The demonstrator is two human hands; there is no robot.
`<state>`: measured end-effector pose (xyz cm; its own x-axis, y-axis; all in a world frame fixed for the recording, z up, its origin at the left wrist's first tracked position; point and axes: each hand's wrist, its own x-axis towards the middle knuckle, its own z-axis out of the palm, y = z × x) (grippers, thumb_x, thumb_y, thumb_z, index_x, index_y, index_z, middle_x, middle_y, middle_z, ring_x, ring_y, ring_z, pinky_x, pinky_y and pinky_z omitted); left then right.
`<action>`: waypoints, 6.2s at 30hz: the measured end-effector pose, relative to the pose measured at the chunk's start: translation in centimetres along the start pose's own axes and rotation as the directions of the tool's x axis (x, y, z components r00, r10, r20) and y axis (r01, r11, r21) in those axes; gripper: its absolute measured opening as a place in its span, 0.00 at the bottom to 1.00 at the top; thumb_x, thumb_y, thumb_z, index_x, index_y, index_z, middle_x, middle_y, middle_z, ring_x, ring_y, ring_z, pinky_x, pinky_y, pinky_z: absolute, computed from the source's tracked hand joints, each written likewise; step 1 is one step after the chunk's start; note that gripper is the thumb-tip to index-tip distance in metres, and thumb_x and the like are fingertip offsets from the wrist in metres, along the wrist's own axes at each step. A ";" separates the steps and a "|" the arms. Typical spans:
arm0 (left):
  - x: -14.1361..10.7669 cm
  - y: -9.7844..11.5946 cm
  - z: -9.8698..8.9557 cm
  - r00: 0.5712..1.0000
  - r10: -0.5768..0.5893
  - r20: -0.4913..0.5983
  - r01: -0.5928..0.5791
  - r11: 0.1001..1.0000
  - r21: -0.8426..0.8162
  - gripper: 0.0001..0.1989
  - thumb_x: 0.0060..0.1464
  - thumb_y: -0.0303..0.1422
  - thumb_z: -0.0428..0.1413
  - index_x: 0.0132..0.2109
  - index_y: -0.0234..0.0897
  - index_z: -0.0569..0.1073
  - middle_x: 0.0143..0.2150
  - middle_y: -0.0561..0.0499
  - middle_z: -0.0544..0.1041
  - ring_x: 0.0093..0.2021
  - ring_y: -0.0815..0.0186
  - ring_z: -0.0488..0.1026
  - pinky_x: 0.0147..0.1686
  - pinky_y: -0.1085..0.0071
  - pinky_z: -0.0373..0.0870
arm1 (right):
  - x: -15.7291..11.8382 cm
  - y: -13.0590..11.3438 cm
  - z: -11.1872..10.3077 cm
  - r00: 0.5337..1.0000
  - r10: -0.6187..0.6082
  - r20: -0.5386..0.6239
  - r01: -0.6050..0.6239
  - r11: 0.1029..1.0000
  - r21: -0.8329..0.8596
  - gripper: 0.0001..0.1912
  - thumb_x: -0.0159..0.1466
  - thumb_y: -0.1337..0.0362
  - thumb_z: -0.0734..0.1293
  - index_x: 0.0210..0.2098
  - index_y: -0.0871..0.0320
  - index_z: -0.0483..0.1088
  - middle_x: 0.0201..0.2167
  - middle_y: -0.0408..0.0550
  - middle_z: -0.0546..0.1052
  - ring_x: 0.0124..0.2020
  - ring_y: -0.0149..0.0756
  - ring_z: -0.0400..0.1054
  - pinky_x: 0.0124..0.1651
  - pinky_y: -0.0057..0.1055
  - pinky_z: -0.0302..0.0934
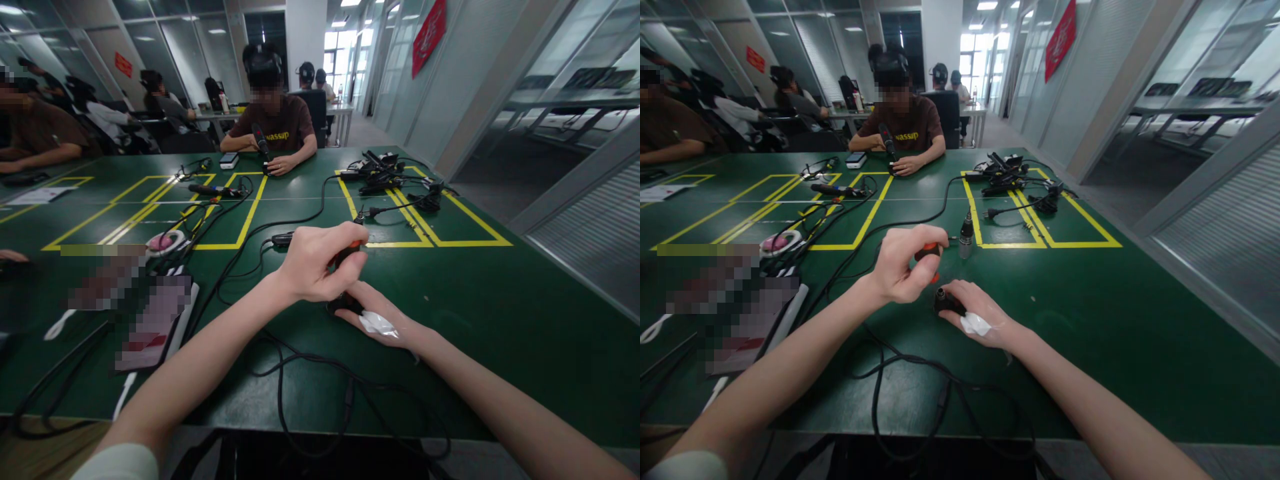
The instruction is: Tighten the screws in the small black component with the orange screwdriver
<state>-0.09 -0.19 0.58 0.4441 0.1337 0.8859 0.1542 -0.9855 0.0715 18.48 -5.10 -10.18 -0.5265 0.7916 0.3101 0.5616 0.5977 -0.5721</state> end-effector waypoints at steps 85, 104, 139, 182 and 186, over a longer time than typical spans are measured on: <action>0.2 0.3 -0.1 0.995 -0.100 -0.011 0.100 0.994 0.048 0.08 0.65 0.32 0.52 0.36 0.36 0.69 0.23 0.60 0.70 0.18 0.78 0.62 0.20 0.78 0.55 | 0.1 -0.1 -0.1 0.999 0.041 0.028 -0.040 0.999 -0.037 0.12 0.69 0.61 0.69 0.51 0.56 0.71 0.44 0.53 0.80 0.41 0.47 0.73 0.45 0.43 0.69; 0.3 0.3 -0.2 0.985 -0.171 0.009 0.171 0.985 0.005 0.09 0.65 0.32 0.56 0.35 0.36 0.68 0.24 0.61 0.64 0.20 0.79 0.56 0.22 0.79 0.54 | 0.0 0.0 0.0 0.999 0.039 0.025 -0.038 0.998 -0.055 0.14 0.69 0.61 0.70 0.52 0.57 0.71 0.47 0.55 0.80 0.44 0.49 0.74 0.48 0.46 0.71; 0.2 0.2 -0.1 0.981 -0.193 0.000 0.193 0.981 0.006 0.08 0.66 0.31 0.55 0.36 0.36 0.68 0.24 0.61 0.64 0.20 0.79 0.58 0.23 0.79 0.55 | 0.0 -0.1 0.0 1.000 0.013 0.014 -0.011 0.995 -0.094 0.11 0.70 0.62 0.69 0.50 0.57 0.70 0.44 0.54 0.79 0.42 0.47 0.74 0.46 0.43 0.70; 0.5 0.0 -0.5 0.987 -0.141 -0.081 0.146 0.988 0.058 0.18 0.61 0.35 0.59 0.28 0.37 0.61 0.21 0.62 0.56 0.20 0.78 0.52 0.21 0.78 0.51 | 0.0 -0.2 -0.1 0.999 0.037 0.023 -0.035 0.996 -0.081 0.11 0.69 0.62 0.69 0.50 0.56 0.70 0.43 0.53 0.79 0.40 0.46 0.73 0.45 0.43 0.70; 0.5 -0.1 -0.5 0.987 -0.153 -0.051 0.156 0.987 0.045 0.10 0.63 0.31 0.55 0.32 0.37 0.66 0.21 0.61 0.63 0.19 0.78 0.57 0.22 0.78 0.56 | 0.0 -0.2 -0.2 0.999 0.029 0.024 -0.027 0.997 -0.076 0.11 0.69 0.63 0.70 0.50 0.57 0.70 0.44 0.54 0.79 0.41 0.47 0.74 0.45 0.44 0.70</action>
<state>-0.31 -0.13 1.19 0.3696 0.2778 0.8867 0.2614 -0.9468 0.1877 18.47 -5.20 -9.91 -0.5250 0.8054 0.2752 0.6223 0.5838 -0.5214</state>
